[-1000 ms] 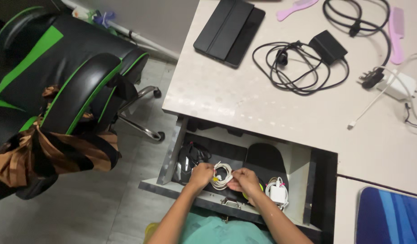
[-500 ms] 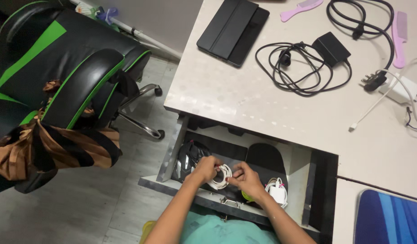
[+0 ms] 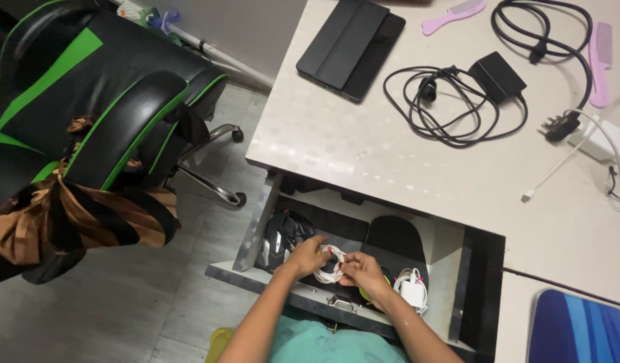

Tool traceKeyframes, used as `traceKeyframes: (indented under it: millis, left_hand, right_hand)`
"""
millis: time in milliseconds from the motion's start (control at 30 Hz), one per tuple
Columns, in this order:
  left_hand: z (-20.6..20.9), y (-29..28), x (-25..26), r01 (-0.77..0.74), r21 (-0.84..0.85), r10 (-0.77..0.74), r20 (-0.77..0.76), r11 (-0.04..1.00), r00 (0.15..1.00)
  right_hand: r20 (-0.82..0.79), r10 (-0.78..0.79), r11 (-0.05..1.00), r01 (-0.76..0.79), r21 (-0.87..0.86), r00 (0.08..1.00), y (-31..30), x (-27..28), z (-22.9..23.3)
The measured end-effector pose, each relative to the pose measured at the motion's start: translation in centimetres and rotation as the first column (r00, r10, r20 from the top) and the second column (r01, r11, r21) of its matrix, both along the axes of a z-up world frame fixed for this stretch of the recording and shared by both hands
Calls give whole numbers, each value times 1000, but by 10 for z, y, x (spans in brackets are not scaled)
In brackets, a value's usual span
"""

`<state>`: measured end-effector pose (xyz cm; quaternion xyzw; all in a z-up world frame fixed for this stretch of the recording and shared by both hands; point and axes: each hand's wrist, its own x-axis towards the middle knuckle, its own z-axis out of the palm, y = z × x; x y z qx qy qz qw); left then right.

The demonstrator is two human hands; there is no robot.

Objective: The person coils a white charging cable with a green tie and places it into a drawer. They then pick up a white power adapter, coil its cable, and place it into the same drawer.

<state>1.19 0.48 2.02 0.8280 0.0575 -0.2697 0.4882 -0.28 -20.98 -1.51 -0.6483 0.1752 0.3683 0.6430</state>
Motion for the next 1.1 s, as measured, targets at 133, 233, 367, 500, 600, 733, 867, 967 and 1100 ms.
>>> traceKeyframes:
  millis: [133, 233, 367, 500, 600, 733, 867, 967, 1100]
  left_hand:
    - [-13, 4, -4, -26, -29, 26, -3, 999, 1000]
    - [-22, 6, -6, -39, -61, 43, 63, 997, 997]
    - [-16, 3, -7, -56, 87, 49, 80, 995, 996]
    - [-1, -5, -6, -8, 260, -31, 143, 966, 989]
    - [10, -8, -6, -9, 282, -35, 153, 959, 988]
    - [16, -15, -4, 6, 373, -71, 160, 928, 985]
    - [6, -16, -2, 65, 482, -166, 171, 874, 971]
    - [3, -17, -8, 97, 524, -223, 183, 846, 958]
    - [18, -8, -16, 154, 520, -299, 207, 840, 931]
  right_hand:
    - [13, -2, 1000, 2, 17, 1000, 1, 1, -1]
    - [20, -56, 998, 56, -31, 998, 4, -2, 2]
    - [15, -67, 989, 68, -130, 998, 14, -2, 16]
    - [25, -41, 974, 45, -220, 999, 27, -4, 27]
    - [53, -64, 970, 75, -231, 997, 28, -5, 22]
    - [67, -109, 966, 121, -228, 992, 27, -5, 14]
    - [100, -80, 957, 104, -270, 992, 29, -4, 16]
    - [106, -54, 952, 83, -296, 993, 31, 0, 27]
    - [304, 245, 831, -38, -555, 921, 29, 1, 59]
